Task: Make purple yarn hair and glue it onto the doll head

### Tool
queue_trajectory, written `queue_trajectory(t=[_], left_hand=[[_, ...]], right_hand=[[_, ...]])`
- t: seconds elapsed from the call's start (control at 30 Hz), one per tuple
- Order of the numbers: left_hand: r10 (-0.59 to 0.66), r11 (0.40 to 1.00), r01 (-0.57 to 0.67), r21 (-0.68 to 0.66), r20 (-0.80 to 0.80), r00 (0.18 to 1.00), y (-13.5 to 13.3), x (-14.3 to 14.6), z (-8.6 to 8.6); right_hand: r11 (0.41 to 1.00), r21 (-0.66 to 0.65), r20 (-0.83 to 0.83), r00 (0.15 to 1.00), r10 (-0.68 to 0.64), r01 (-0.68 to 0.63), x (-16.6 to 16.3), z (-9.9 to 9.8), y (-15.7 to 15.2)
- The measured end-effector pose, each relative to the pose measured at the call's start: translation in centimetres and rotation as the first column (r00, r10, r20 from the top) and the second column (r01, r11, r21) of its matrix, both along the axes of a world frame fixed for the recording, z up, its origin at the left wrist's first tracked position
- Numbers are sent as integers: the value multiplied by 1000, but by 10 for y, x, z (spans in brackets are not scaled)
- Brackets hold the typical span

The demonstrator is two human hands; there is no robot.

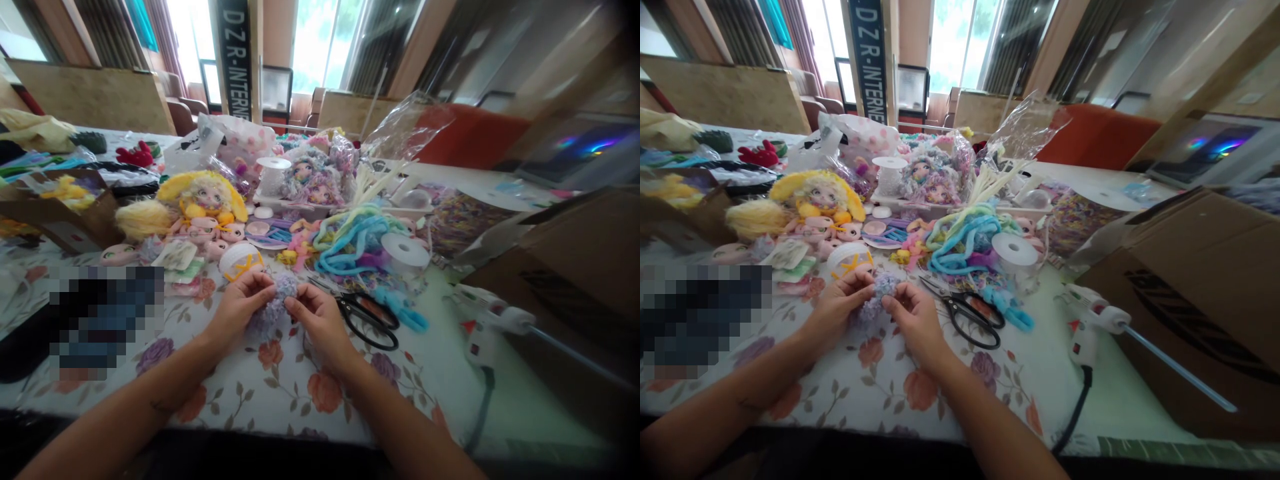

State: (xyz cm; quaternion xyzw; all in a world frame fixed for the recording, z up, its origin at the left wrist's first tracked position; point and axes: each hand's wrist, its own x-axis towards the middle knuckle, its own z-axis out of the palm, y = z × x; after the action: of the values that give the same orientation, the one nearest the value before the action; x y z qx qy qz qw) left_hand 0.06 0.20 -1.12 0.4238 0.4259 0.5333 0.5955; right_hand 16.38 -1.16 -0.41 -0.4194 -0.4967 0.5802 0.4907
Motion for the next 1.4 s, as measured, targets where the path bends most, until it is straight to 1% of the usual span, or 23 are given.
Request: queue_trajectory(t=[0.1, 0.17, 0.27, 0.37, 0.47, 0.57, 0.67, 0.73, 0.8, 0.87, 0.93, 1.0, 1.07, 1.13, 1.17, 1.27, 1.33, 1.4], left_hand=[[62, 998, -62, 22, -22, 998, -1, -1, 1], [71, 995, -64, 72, -94, 993, -2, -1, 3], [50, 993, -26, 118, -203, 978, -5, 1, 7], [23, 992, 7, 130, -231, 973, -6, 0, 9], [-22, 983, 70, 171, -267, 963, -4, -1, 9], [-127, 971, 175, 164, -270, 954, -2, -1, 8], [-213, 957, 255, 143, -254, 943, -2, 0, 6], [-246, 954, 275, 115, -219, 944, -2, 1, 5], [-269, 959, 279, 57, -142, 953, -3, 2, 3], [-245, 970, 244, -19, -33, 969, -3, 3, 2], [-168, 981, 174, -81, 69, 983, -3, 3, 2], [-98, 990, 107, -87, 103, 990, -3, 3, 4], [-95, 994, 96, -49, 31, 995, -3, 2, 6], [-115, 993, 114, -11, -74, 991, -3, 1, 8], [-127, 992, 127, -1, -107, 986, -2, 0, 9], [-173, 983, 181, 44, -139, 975, -2, 0, 11], [-215, 970, 231, 80, -169, 962, -2, 0, 10], [-253, 954, 278, 112, -192, 948, -2, 0, 9]], right_hand=[[997, 23, 2, 997, -75, 75, 0, -1, 2], [994, 54, 21, 995, -100, 99, 1, 0, 3], [993, 81, 69, 993, -91, 85, 0, 1, 3], [995, 88, 84, 995, -57, 50, -1, 2, 1], [998, 58, 28, 999, -37, 36, -1, 1, 1], [999, 5, -44, 998, -33, 33, -1, 0, 3], [998, -14, -66, 996, -58, 58, 0, 0, 3], [997, -9, -67, 995, -76, 76, 0, 1, 3], [997, -1, -60, 995, -77, 77, 0, 1, 4], [997, 14, -49, 996, -81, 82, 0, 2, 4], [993, 62, -11, 995, -99, 99, 1, 2, 4], [985, 132, 52, 992, -117, 110, 1, 3, 2], [975, 198, 123, 985, -125, 99, 0, 4, 0], [974, 213, 152, 983, -107, 73, -1, 5, -1], [979, 195, 141, 986, -87, 58, -1, 5, -1], [996, 93, 47, 999, -18, 14, 0, 4, 0], [998, 59, -1, 1000, -11, 11, 1, 2, 2], [998, 51, -27, 999, -28, 30, 3, -1, 4]])
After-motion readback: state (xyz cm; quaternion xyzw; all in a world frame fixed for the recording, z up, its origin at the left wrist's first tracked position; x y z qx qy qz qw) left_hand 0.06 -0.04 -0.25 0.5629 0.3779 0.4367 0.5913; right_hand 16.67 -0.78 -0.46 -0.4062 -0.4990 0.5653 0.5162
